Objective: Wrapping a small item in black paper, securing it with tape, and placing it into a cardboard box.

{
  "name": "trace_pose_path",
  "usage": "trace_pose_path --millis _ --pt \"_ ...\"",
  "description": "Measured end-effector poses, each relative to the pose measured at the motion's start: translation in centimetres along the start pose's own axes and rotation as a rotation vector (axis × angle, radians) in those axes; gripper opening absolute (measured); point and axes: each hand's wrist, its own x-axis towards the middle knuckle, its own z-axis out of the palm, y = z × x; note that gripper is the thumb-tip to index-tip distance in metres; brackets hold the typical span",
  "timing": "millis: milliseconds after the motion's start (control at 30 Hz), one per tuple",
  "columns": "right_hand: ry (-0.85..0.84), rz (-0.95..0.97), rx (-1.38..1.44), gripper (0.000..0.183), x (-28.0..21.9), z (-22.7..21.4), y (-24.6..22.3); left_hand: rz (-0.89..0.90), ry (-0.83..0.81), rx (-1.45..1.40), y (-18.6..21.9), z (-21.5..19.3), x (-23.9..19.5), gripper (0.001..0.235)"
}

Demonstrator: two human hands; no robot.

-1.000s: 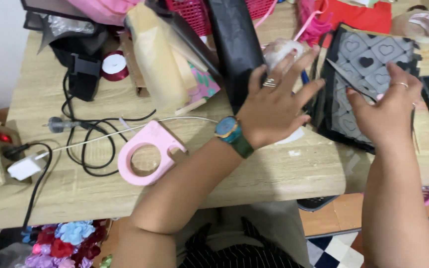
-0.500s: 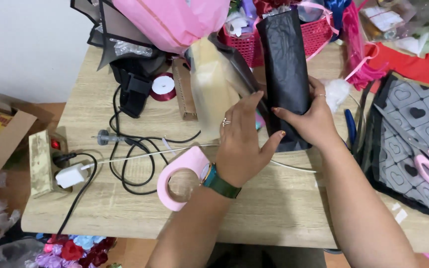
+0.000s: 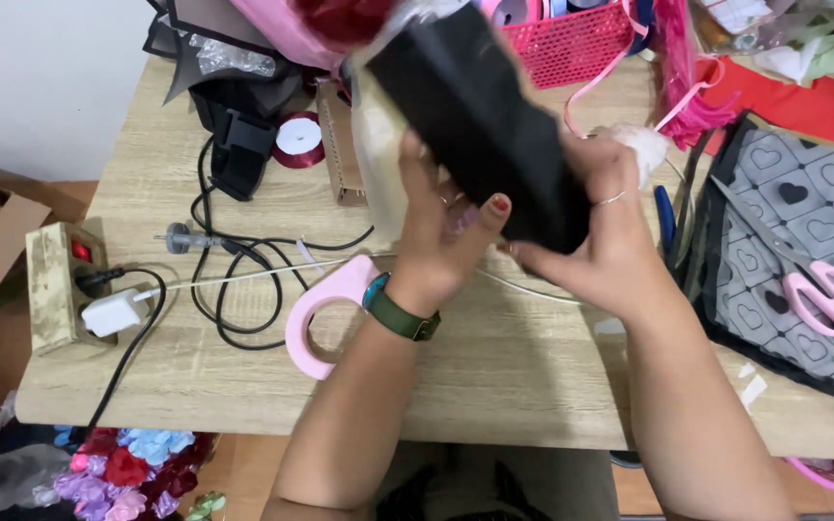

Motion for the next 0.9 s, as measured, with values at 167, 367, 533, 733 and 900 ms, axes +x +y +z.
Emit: trace_pose_path --millis 167,367,533,733,900 --pt "-0.122 -0.152 0.346 0.071 -1.1 -0.4 2.3 0.031 0.191 0.164 1.3 -0.1 0.0 0.076" --pt "-0.034 0.073 0.752 0.089 -1.4 -1.0 4.1 -0.18 -0.121 0.216 3.4 2.3 -0.9 0.069" --pt "-0.065 0.099 0.745 0.093 -1.0 -1.4 3.6 -0.102 -0.323 0.472 3.2 2.6 -1.1 0.064" --pt "-0.092 0.205 0.598 0.075 -0.3 -0.7 1.8 -0.036 -0.012 0.5 3.1 2.5 -1.5 0.073" --pt "-0.142 0.378 0.499 0.075 0.1 -0.7 0.7 0.128 0.032 0.618 2.3 1.8 -1.3 0.039"
